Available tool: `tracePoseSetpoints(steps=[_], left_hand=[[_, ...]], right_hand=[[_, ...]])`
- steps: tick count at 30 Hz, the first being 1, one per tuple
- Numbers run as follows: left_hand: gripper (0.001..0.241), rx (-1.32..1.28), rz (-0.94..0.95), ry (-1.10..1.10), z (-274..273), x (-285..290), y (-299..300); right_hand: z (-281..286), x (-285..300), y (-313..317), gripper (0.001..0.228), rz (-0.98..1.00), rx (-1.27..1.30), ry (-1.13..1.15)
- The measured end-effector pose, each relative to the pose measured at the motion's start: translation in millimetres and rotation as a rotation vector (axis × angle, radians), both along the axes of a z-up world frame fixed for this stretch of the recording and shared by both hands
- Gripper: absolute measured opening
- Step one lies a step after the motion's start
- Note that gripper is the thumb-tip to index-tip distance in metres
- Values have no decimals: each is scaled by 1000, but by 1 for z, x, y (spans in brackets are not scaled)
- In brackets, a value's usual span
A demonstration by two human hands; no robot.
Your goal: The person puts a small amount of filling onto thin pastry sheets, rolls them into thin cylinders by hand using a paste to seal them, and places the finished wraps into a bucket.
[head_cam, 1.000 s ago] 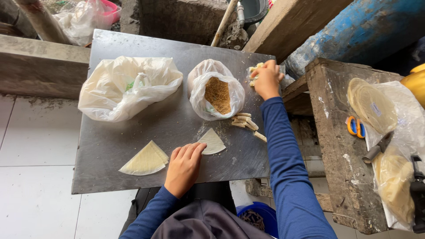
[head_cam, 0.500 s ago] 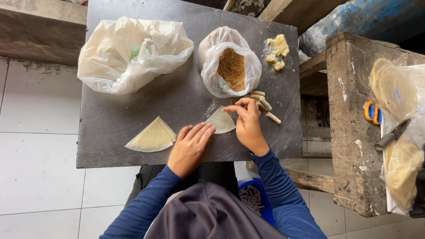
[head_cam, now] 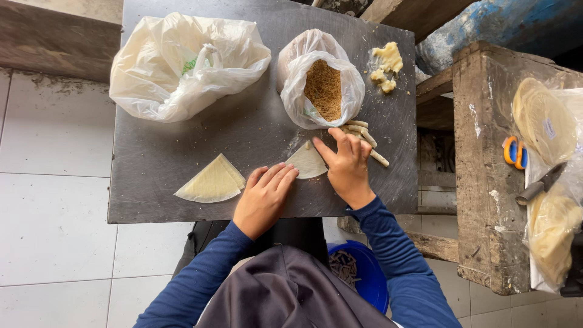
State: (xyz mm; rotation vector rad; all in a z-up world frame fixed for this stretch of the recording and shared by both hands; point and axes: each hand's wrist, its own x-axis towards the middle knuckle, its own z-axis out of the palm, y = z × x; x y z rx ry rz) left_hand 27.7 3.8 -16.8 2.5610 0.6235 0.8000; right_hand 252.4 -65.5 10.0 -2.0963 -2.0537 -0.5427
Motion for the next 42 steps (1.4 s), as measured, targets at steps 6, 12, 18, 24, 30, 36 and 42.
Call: tracePoseSetpoints(steps=[6, 12, 18, 24, 30, 36, 42], left_hand=[[44, -20, -4, 19, 1, 0, 0], [43, -20, 0, -1, -2, 0, -1], [45, -21, -13, -6, -2, -1, -2], [44, -36, -11, -44, -3, -1, -2], [45, -28, -9, -24, -2, -3, -3], [44, -38, -5, -41, -6, -2, -3], [41, -208, 197, -144, 0, 1, -7]], right_hand=[[-2, -17, 5, 46, 28, -60, 112], [-8, -20, 7, 39, -2, -11, -357], [20, 1, 17, 13, 83, 13, -64], [44, 42, 74, 56, 58, 15, 911], [31, 35, 105, 80, -93, -215, 716], [8, 37, 115, 66, -113, -146, 447], [19, 36, 113, 54, -96, -91, 478]])
